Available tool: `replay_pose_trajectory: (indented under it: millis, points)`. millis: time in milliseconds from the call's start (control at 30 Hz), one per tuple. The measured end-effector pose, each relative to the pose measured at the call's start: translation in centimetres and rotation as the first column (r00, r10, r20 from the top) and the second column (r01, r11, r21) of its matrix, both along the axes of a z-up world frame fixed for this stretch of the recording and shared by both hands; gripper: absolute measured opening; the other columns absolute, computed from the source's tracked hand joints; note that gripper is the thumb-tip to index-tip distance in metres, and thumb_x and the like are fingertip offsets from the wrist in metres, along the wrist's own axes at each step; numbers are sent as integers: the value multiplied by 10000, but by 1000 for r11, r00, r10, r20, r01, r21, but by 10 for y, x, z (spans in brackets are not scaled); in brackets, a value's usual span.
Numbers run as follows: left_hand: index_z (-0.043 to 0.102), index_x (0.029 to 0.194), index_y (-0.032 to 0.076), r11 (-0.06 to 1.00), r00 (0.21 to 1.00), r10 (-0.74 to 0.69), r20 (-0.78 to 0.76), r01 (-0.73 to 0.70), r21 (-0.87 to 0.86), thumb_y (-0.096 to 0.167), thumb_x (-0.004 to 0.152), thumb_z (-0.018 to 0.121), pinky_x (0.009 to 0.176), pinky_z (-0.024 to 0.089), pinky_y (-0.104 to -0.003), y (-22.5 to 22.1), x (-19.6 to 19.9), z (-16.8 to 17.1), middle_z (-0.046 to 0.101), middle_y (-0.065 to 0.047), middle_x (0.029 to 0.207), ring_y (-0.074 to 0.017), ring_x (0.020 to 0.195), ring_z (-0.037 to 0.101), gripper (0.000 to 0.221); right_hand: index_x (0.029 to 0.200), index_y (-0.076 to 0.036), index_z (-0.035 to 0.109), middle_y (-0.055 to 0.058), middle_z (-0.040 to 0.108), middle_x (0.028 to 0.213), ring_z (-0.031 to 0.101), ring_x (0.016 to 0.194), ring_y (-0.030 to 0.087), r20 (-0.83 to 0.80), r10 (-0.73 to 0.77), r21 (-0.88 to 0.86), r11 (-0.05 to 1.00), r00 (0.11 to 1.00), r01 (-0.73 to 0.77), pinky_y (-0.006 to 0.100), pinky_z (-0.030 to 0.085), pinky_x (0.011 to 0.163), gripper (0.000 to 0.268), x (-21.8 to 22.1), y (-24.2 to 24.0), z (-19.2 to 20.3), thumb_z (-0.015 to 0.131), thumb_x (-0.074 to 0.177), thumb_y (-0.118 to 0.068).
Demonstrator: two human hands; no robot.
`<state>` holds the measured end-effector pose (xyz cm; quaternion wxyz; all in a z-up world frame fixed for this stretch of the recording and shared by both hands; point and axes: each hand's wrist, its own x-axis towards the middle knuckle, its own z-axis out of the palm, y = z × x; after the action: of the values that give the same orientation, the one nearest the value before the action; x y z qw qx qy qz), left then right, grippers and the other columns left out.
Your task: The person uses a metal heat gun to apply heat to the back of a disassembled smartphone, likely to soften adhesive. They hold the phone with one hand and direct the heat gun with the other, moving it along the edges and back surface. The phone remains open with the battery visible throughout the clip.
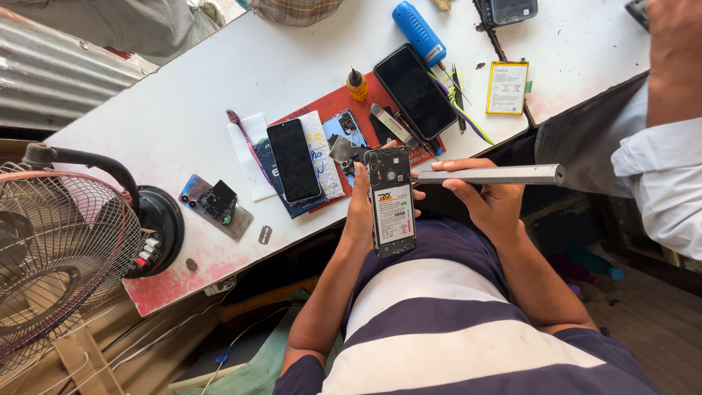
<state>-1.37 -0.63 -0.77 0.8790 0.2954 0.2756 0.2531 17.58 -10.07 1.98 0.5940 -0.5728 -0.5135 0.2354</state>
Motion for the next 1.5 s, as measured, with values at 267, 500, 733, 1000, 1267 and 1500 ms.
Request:
replay_pose_trajectory:
  millis: [267, 500, 733, 1000, 1267, 1500]
  points:
    - [277, 1639, 144, 1000, 1000, 0, -24, 0, 12, 733, 1000, 223, 756, 666, -434, 0, 0, -2, 637, -178, 1163, -301, 1003, 720, 871, 1153, 39, 669, 159, 757, 1111, 748, 1015, 172, -28, 12, 22, 1000, 1000, -11, 233, 597, 856, 206, 0, 0, -2, 722, 1008, -98]
    - [266, 1630, 147, 1000, 999, 6, -39, -5, 28, 702, 1009, 203, 747, 666, -432, 0, 0, -2, 678, -217, 1190, -289, 991, 725, 835, 1151, 53, 654, 198, 749, 1125, 728, 962, 164, -219, 0, 33, 999, 976, 7, 197, 575, 767, 205, 7, -6, -6, 715, 1027, -97]
    - [250, 1653, 155, 1000, 1000, 13, 12, -13, 9, 681, 1037, 226, 756, 663, -443, 2, 0, 1, 644, -267, 1241, -314, 997, 724, 810, 1152, 80, 620, 235, 732, 1050, 743, 955, 253, -418, -92, 18, 994, 904, 109, 314, 621, 828, 305, 11, -8, -12, 696, 1073, -204]
    - [239, 1645, 216, 983, 978, 37, 204, 1, -183, 654, 1035, 296, 764, 667, -467, 6, -1, 6, 617, -303, 1312, -377, 1056, 724, 754, 1145, 87, 606, 245, 711, 1041, 759, 1014, 330, -545, -84, 29, 993, 834, 119, 417, 670, 882, 309, 10, -7, -17, 667, 1086, -210]
    - [350, 1586, 99, 981, 994, 33, 102, -13, -192, 694, 1025, 309, 790, 662, -474, 4, -2, -8, 646, -331, 1227, -405, 1124, 695, 819, 1150, 86, 607, 250, 707, 1039, 758, 1021, 334, -509, -69, 46, 993, 858, 107, 418, 670, 885, 308, 8, -8, -19, 668, 1084, -209]
    - [453, 1508, -18, 994, 995, 6, 101, 5, -112, 719, 1035, 309, 815, 671, -473, 2, -2, -1, 645, -343, 1250, -406, 1159, 699, 888, 1051, -5, 548, 105, 631, 890, 643, 785, 179, -892, -46, 6, 994, 450, 112, 355, 610, 683, 156, 10, -9, -42, 593, 1082, -151]
